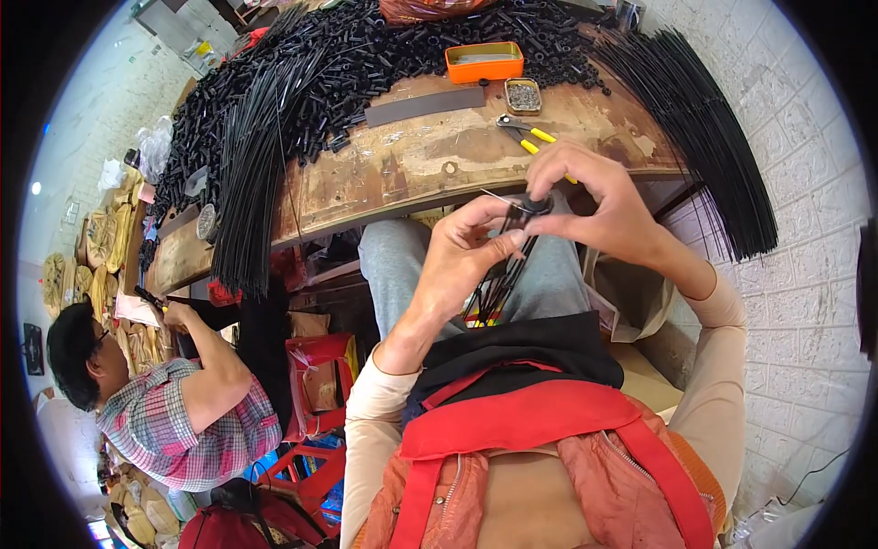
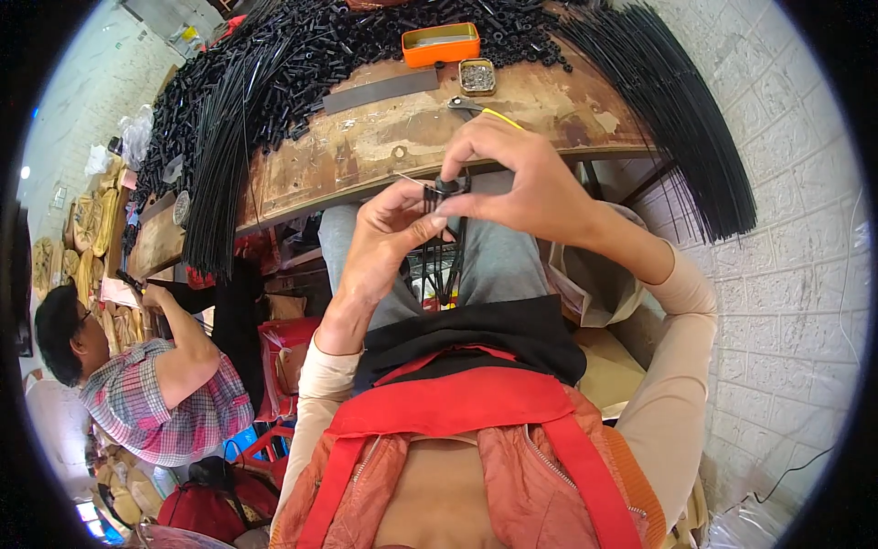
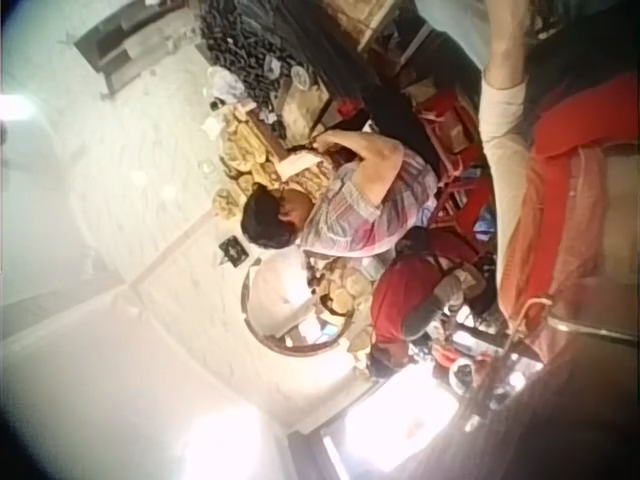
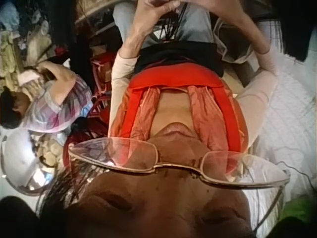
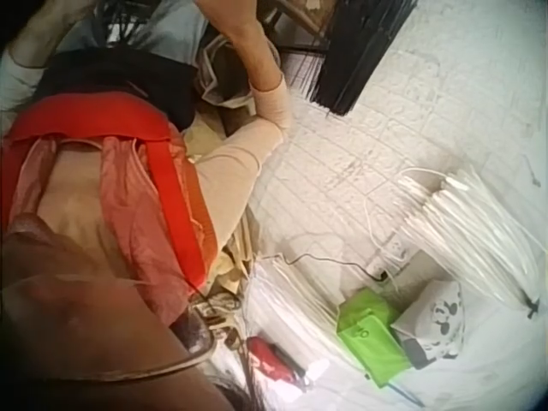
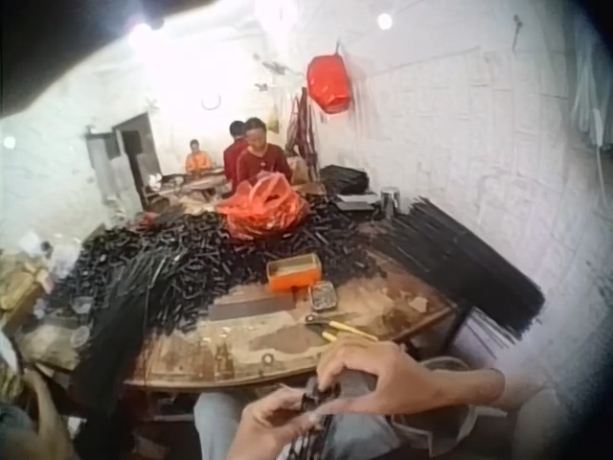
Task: Manually bundling, aligning, and trimming black plastic rods at a factory workstation.
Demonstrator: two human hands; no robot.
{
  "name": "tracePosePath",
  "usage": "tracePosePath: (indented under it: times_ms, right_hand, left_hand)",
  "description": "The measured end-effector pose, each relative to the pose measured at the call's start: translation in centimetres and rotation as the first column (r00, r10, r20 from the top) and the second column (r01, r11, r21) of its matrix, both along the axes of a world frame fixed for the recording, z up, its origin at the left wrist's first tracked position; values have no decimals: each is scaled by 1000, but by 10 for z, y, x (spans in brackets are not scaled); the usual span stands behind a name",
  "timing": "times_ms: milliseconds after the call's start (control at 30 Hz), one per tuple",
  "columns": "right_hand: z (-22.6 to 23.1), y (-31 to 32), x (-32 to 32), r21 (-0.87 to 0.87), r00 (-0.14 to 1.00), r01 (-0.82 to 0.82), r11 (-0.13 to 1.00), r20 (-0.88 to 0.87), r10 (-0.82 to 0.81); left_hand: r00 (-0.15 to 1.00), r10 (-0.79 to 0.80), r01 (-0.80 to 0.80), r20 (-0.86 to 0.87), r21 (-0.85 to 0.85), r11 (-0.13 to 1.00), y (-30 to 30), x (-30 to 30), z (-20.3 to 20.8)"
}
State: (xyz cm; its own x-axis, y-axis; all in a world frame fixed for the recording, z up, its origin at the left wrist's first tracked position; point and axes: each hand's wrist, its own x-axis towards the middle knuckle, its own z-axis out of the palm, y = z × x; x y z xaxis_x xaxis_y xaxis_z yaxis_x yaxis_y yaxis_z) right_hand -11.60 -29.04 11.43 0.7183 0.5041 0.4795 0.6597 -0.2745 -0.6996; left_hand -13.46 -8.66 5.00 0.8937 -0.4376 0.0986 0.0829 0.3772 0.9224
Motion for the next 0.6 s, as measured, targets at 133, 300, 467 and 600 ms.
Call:
tracePosePath:
  times_ms: [133,300,467,600]
  right_hand:
    - [-5,-6,1,38,998,-10,999,-59,13]
    - [0,-6,-3,112,992,-29,993,-116,42]
    - [-8,-10,5,198,979,-129,972,-129,157]
    - [-11,-12,5,257,950,-184,949,-201,238]
  left_hand:
    - [997,71,-70,32,-28,997,-12,-7,8]
    - [990,130,-129,47,-15,992,-4,-5,2]
    - [992,50,-65,-115,-131,989,-7,-5,3]
    - [991,39,-52,-131,-100,994,-5,-7,3]
